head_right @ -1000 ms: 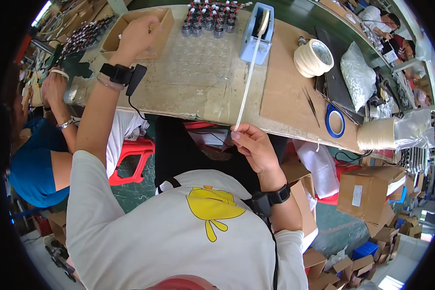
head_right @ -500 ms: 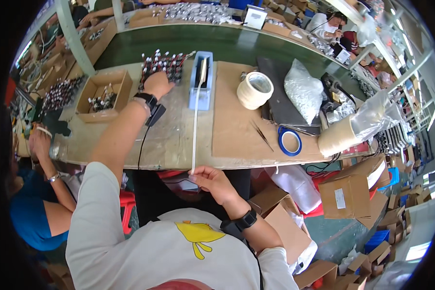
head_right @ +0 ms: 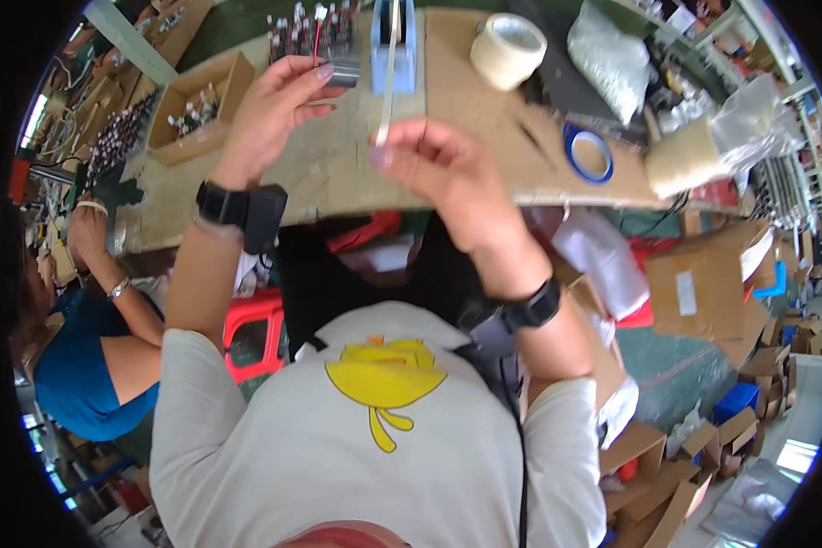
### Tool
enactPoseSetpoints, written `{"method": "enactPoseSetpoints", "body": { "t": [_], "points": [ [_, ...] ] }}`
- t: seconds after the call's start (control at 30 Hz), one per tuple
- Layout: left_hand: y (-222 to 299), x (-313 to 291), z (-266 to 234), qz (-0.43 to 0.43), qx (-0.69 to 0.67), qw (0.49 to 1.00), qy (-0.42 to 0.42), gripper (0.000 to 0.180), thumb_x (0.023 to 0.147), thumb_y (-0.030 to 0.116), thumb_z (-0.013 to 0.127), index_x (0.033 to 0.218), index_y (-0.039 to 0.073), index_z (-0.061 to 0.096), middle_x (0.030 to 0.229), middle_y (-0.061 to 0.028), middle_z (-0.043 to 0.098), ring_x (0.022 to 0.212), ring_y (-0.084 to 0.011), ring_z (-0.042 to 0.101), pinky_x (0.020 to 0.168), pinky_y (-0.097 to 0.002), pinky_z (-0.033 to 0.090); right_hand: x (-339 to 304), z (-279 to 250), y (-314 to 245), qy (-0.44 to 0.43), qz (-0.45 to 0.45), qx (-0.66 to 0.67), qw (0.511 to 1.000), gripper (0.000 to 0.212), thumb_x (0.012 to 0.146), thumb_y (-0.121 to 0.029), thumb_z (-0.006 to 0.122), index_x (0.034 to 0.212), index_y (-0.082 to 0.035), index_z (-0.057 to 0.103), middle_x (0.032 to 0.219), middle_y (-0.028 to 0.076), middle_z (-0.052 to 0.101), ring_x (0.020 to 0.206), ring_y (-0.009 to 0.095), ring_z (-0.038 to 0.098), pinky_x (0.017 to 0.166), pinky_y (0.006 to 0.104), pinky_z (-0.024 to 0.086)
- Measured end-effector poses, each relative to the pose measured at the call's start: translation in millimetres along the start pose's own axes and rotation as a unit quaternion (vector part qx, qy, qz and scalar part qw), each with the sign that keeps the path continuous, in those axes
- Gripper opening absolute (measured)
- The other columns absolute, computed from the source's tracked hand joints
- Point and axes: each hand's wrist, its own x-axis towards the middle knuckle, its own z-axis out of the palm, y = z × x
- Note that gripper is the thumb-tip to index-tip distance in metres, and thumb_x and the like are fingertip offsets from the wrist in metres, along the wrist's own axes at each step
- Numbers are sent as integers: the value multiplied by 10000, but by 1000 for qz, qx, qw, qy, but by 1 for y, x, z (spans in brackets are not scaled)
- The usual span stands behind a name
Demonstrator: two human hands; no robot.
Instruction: Assembling small electronic motors by applying tape to components and connecting wires at a production workbench.
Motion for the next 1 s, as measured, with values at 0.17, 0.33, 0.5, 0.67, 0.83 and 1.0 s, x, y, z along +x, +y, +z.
{"method": "enactPoseSetpoints", "body": {
  "t": [0.17, 0.33, 0.5, 0.67, 0.83, 1.0],
  "points": [
    [-43, -66, 31, -9, -104, 994, -26, 266, 852, 128, 579, 1060, -17, 497, 975, -105, 610, 851, -157, 611, 721, -259, 504, -8, -2, 30, -37, 7, -35, 999, 152, 830, -101, 614, 964, -30, 604, 796, -38, 577, 601, -8, 406, 484, 132, 260],
    [-67, -91, 50, -26, -123, 991, -47, 286, 852, 113, 571, 1083, -25, 475, 975, -106, 603, 855, -149, 602, 734, -257, 506, -24, -10, 58, -31, 26, -71, 997, 170, 835, -117, 615, 977, -25, 604, 790, -37, 577, 591, -9, 411, 478, 130, 258],
    [-78, -98, 59, -24, -124, 992, -25, 301, 841, 98, 580, 1089, -32, 470, 973, -100, 592, 854, -136, 594, 737, -259, 507, -31, -16, 67, -27, 35, -99, 994, 183, 830, -131, 624, 981, -27, 607, 776, -41, 577, 591, -12, 420, 480, 129, 264],
    [-90, -95, 66, 63, -65, 996, 10, 296, 824, 84, 600, 1071, -35, 488, 975, -88, 583, 851, -116, 586, 725, -229, 492, -35, -20, 68, -20, 66, -112, 991, 197, 820, -149, 639, 977, -33, 613, 749, -51, 568, 582, -10, 420, 485, 129, 275],
    [-93, -96, 70, 86, -52, 995, 14, 278, 816, 56, 600, 1064, -25, 504, 986, -81, 582, 819, -93, 585, 707, -201, 478, -35, -20, 75, -7, 71, -76, 995, 188, 813, -150, 644, 960, -38, 615, 744, -52, 570, 578, -3, 422, 493, 132, 287],
    [-98, -97, 71, 110, -74, 991, 15, 272, 809, 26, 594, 1064, -17, 507, 990, -76, 582, 793, -82, 586, 695, -196, 477, -35, -16, 83, 21, 97, -33, 995, 166, 808, -134, 644, 940, -38, 615, 754, -41, 578, 587, 14, 426, 506, 145, 304]
  ]
}}
